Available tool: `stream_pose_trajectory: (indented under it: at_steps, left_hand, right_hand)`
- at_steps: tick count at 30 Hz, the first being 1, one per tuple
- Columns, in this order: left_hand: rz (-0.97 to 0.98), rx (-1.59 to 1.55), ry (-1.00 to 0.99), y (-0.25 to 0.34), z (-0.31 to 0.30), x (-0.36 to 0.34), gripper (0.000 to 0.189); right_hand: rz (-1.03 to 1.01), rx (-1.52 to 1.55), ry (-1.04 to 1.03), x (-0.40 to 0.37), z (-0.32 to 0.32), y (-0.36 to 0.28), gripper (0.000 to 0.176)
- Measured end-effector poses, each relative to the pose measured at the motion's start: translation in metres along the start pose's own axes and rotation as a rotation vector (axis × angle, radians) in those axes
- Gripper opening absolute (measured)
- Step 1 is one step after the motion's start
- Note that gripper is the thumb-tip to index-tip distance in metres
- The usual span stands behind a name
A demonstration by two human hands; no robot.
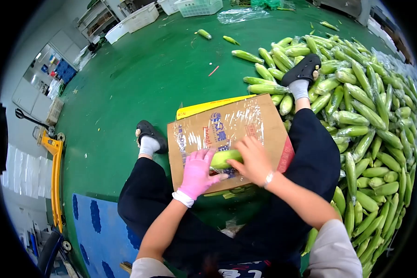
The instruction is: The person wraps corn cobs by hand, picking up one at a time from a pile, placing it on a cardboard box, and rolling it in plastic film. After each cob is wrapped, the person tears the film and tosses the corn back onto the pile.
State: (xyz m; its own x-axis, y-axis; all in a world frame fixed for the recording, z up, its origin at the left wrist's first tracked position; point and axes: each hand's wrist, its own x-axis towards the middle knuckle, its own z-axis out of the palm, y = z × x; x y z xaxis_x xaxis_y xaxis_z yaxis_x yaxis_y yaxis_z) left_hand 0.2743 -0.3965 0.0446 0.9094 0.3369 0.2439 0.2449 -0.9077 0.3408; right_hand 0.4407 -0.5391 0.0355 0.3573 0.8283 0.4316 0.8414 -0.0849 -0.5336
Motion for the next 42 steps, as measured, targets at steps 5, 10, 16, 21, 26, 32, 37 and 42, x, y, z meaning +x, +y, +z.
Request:
stream_pose_trajectory:
  at_steps: [5,10,16,21,26,32,37,42]
  left_hand:
    - [0.114,0.117,-0.134,-0.023,0.005,0.017,0.074]
    - [0.129,0.049,-0.186,-0.014,0.001,-0.002,0.056]
    - [0.163,-0.118,-0.366,0.045,0.007,-0.049,0.061]
    - [-0.049,-0.059,0.146,0.037,0.011,-0.031,0.053]
    - [0.166,0.036,0.277,0.026,0.032,0.002,0.056]
    - [0.169,0.039,0.04,-0.006,0.041,0.043,0.069]
    - [-0.099,-0.42,-0.317,0.041,0.01,0.016,0.064]
    - [-0.943,-1.471,-0.901,0.09,0.016,-0.059,0.062]
  right_hand:
    - [-0.005,-0.203,-0.271,-0.076,-0.036,0.007,0.056]
    - [0.571,0.383,0.18,-0.044,-0.08,0.063,0.01]
    - [0.478,0.26,-0.334,-0.067,-0.072,-0.014,0.028]
    - [-0.039,-0.124,-0.239,-0.052,-0.009,-0.002,0.041]
    - [0.01,-0.368,-0.019,0.058,0.019,0.063,0.023]
    - [0.251,0.407,-0.809,0.094,0.036,0.058,0.061]
    - [-0.118,0.345,-1.22,0.073,0.021,0.052,0.069]
    - [-0.339,0.16,-0.782,0.011,0.028,0.06,0.065]
